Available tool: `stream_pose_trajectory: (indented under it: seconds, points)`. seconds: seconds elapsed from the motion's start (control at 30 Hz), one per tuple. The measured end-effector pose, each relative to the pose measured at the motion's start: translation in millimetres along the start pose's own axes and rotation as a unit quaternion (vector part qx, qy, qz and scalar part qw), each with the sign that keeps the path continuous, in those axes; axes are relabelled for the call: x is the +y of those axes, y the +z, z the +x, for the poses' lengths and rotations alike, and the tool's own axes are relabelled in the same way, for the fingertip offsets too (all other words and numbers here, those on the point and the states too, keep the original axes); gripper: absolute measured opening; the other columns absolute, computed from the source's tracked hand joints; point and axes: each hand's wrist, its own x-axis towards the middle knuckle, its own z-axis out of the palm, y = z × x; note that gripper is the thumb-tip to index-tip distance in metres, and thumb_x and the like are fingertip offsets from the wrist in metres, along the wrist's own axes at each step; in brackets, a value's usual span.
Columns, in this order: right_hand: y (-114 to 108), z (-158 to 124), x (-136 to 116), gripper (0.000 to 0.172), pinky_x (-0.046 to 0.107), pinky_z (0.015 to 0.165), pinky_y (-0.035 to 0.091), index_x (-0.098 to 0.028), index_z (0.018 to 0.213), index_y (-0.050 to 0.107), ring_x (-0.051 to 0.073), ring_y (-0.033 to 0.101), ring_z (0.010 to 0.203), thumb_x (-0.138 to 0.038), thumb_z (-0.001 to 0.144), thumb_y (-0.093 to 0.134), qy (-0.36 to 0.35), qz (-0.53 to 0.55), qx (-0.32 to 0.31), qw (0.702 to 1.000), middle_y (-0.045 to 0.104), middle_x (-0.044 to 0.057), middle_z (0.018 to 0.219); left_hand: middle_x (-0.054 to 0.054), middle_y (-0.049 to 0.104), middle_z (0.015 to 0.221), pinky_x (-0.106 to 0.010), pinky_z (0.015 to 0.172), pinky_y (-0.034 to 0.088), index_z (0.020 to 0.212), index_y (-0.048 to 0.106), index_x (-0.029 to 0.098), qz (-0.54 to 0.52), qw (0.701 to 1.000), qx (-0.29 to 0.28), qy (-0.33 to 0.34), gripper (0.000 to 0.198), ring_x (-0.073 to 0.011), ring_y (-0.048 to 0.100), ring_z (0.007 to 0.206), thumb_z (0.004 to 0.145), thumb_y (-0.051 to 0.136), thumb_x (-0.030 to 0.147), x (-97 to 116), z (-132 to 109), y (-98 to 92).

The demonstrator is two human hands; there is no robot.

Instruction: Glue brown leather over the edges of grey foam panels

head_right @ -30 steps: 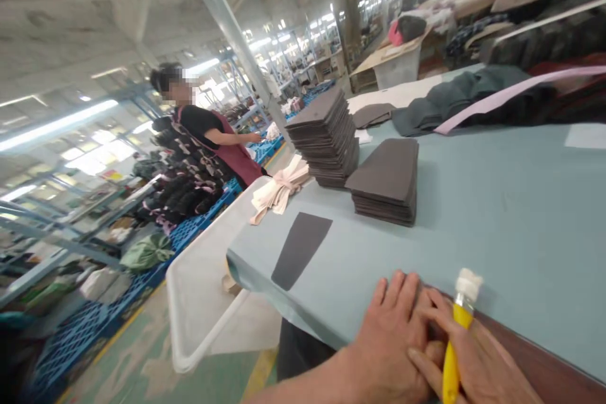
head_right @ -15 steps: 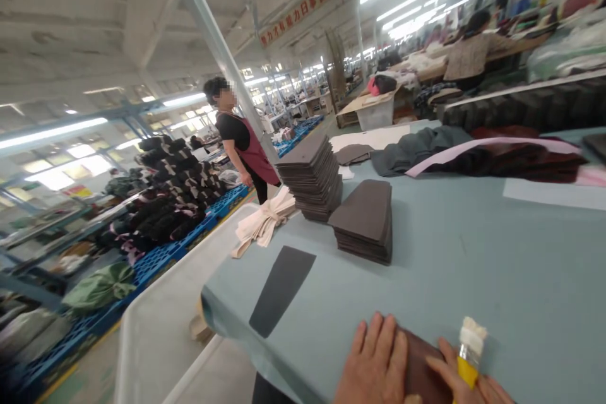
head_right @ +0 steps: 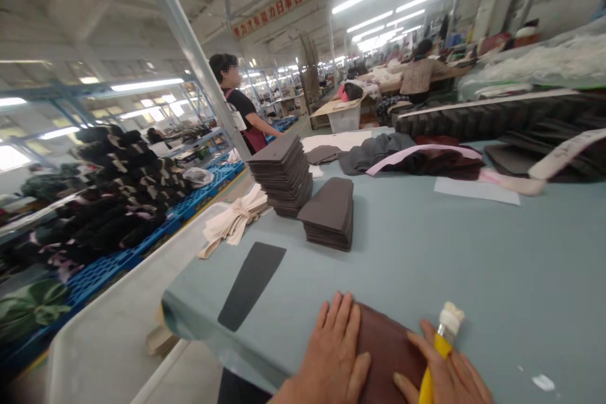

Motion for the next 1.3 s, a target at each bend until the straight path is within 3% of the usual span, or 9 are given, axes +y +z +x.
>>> stream_pose_trajectory:
  seconds: [0.17, 0.3, 0.47, 0.63, 0.8, 0.97, 1.17, 1.3]
  points:
    - [-41, 16, -2, 0.045, 0.057, 0.100, 0.059, -0.012, 0.138, 0.057, 0.040, 0.069, 0.124, -0.046, 0.110, 0.051, 0.118, -0.038, -0.049, 0.991, 0.068, 0.028, 0.142, -0.019, 0.030, 0.180, -0.060, 0.135, 0.038, 0.170, 0.039, 0.007, 0.031, 0.999, 0.009, -0.009, 0.069, -0.0391, 0.031, 0.168, 0.115, 0.038, 0.048, 6, 3, -5.3]
    - [-63, 19, 10, 0.039, 0.062, 0.107, 0.051, -0.015, 0.137, 0.059, 0.039, 0.065, 0.129, -0.043, 0.111, 0.052, 0.187, -0.084, -0.066, 0.977, 0.062, 0.029, 0.152, -0.021, 0.035, 0.178, -0.060, 0.134, 0.038, 0.168, 0.043, 0.005, 0.044, 0.998, 0.033, 0.002, 0.065, -0.0399, 0.034, 0.167, 0.114, 0.041, 0.040, 3, 10, 1.8]
    - [-82, 17, 17, 0.032, 0.050, 0.101, 0.054, -0.017, 0.133, 0.064, 0.033, 0.068, 0.117, -0.036, 0.109, 0.055, 0.205, -0.034, -0.043, 0.977, 0.072, 0.022, 0.139, -0.023, 0.037, 0.177, -0.062, 0.132, 0.037, 0.167, 0.044, 0.004, 0.035, 0.998, 0.045, 0.012, 0.065, -0.0415, 0.036, 0.166, 0.114, 0.037, 0.041, 1, 10, 5.0]
    - [-70, 32, 10, 0.031, 0.045, 0.090, 0.054, -0.020, 0.127, 0.069, 0.031, 0.068, 0.097, -0.041, 0.108, 0.057, 0.212, 0.001, -0.087, 0.973, 0.076, 0.014, 0.108, -0.022, 0.036, 0.178, -0.061, 0.135, 0.032, 0.168, 0.042, 0.009, -0.006, 0.999, 0.032, 0.012, 0.066, -0.0396, 0.032, 0.168, 0.113, 0.038, 0.044, -3, 12, 0.4]
    - [-52, 49, 9, 0.026, 0.043, 0.092, 0.052, -0.021, 0.124, 0.069, 0.030, 0.069, 0.100, -0.038, 0.107, 0.059, 0.220, 0.026, -0.107, 0.969, 0.079, 0.011, 0.111, -0.017, 0.054, 0.168, -0.058, 0.131, 0.038, 0.156, 0.057, 0.016, -0.084, 0.995, 0.040, 0.033, 0.053, -0.0369, 0.046, 0.157, 0.112, 0.041, 0.039, -17, 26, -8.0]
    - [-54, 49, 2, 0.024, 0.042, 0.091, 0.052, -0.023, 0.121, 0.069, 0.030, 0.068, 0.099, -0.040, 0.106, 0.062, 0.206, 0.036, -0.121, 0.971, 0.080, 0.010, 0.109, -0.015, 0.061, 0.159, -0.052, 0.131, 0.039, 0.149, 0.062, 0.015, -0.104, 0.992, 0.052, 0.042, 0.046, -0.0310, 0.053, 0.148, 0.112, 0.043, 0.035, -21, 28, -12.9]
    - [-63, 41, -11, 0.026, 0.042, 0.089, 0.050, -0.023, 0.121, 0.070, 0.031, 0.066, 0.098, -0.043, 0.106, 0.063, 0.180, 0.031, -0.129, 0.975, 0.079, 0.010, 0.108, -0.014, 0.062, 0.158, -0.054, 0.131, 0.038, 0.148, 0.062, 0.017, -0.122, 0.991, 0.047, 0.034, 0.044, -0.0311, 0.053, 0.150, 0.112, 0.044, 0.035, -15, 6, -16.9]
    - [-67, 37, -15, 0.025, 0.042, 0.087, 0.049, -0.021, 0.119, 0.070, 0.031, 0.065, 0.097, -0.042, 0.106, 0.063, 0.161, 0.038, -0.126, 0.978, 0.078, 0.011, 0.107, -0.015, 0.068, 0.150, -0.053, 0.128, 0.042, 0.141, 0.067, 0.018, -0.170, 0.976, 0.133, -0.022, 0.038, -0.0311, 0.056, 0.148, 0.110, 0.050, 0.033, -7, -38, -32.1]
